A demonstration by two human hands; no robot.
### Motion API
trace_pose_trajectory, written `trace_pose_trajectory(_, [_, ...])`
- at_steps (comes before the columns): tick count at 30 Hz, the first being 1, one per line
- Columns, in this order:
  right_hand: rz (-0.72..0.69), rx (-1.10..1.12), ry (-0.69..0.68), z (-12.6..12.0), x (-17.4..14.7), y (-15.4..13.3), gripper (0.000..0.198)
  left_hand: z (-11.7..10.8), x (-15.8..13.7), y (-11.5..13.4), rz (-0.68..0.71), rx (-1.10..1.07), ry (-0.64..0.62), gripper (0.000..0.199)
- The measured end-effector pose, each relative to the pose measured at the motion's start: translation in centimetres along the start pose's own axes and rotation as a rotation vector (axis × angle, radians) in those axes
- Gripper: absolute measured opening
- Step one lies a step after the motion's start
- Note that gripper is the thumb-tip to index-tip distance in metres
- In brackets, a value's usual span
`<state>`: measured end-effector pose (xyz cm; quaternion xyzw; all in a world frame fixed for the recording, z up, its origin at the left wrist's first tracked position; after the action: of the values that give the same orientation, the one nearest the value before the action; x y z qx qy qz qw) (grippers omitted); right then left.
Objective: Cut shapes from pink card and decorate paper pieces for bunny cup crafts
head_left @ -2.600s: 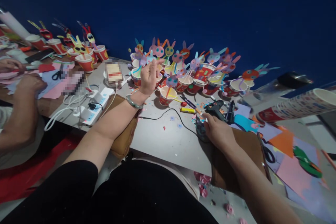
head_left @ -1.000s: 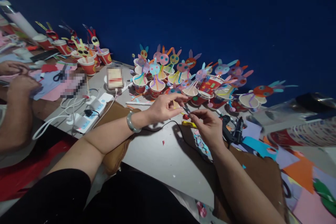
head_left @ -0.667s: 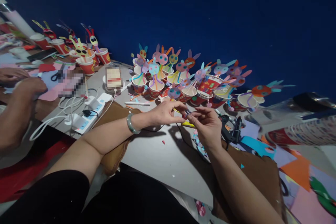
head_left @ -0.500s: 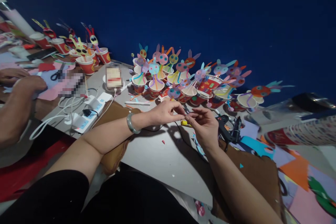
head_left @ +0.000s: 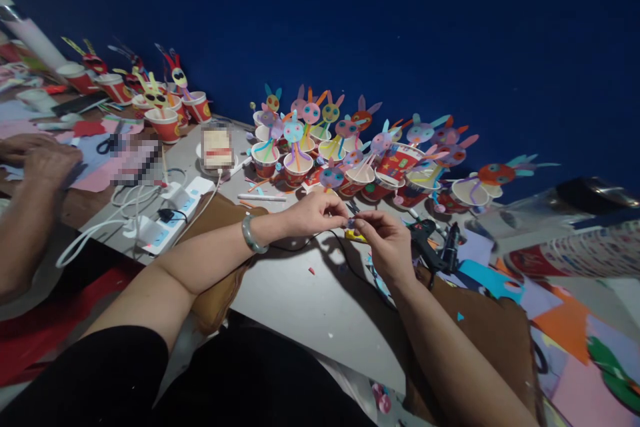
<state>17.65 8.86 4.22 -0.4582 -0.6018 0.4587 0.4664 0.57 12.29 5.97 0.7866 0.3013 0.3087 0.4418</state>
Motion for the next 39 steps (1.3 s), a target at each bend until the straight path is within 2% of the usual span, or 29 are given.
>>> trace_pose_trajectory(7, [0.024, -0.058, -0.057, 0.0, 0.3, 0.2, 0.022, 0.0, 0.1, -0.1, -0.001, -0.035, -0.008, 0.011])
trace_pose_trajectory(19, [0.002, -0.081, -0.067, 0.2, 0.1, 0.9, 0.035, -0.1, 0.0, -0.2, -0.006, -0.055, -0.011, 0.014])
trace_pose_trajectory(23, [-0.01, -0.058, 0.037, -0.5, 0.3, 0.5, 0.035, -1.0, -0.4, 0.4, -0.022, -0.006, 0.099, 0.027])
trace_pose_trajectory(26, [-0.041, -0.027, 0.17, -1.6, 0.4, 0.1, 0.034, -1.5, -0.9, 1.0, -0.019, 0.033, 0.199, 0.025])
trace_pose_trajectory(28, [-0.086, -0.046, 0.214, -2.0, 0.2, -0.5, 0.033, -1.3, -1.0, 1.2, -0.016, 0.0, 0.212, 0.025])
trace_pose_trajectory(32, [-0.181, -0.202, 0.083, -1.3, -0.4, -1.9, 0.027, -0.2, -0.9, 1.2, -0.046, -0.147, 0.142, 0.039])
trace_pose_trajectory(35, [-0.215, -0.272, -0.009, -0.6, -0.7, -2.5, 0.024, 0.7, -0.7, 0.9, -0.091, -0.272, 0.042, 0.038])
trace_pose_trajectory(39, [-0.121, -0.193, -0.027, -0.6, -0.4, -1.9, 0.028, 1.4, -0.6, 0.3, -0.166, -0.371, 0.001, 0.026])
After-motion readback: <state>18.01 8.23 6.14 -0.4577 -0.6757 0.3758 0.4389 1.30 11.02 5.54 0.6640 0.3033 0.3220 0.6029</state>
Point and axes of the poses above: each hand's wrist, its own x-axis towards the middle knuckle, its own z-axis out of the palm, y = z × x, the point moved 4 cm from there along x, towards the middle knuckle, and after that the axes turned 8 degrees about -y, right-handed, at the moved point
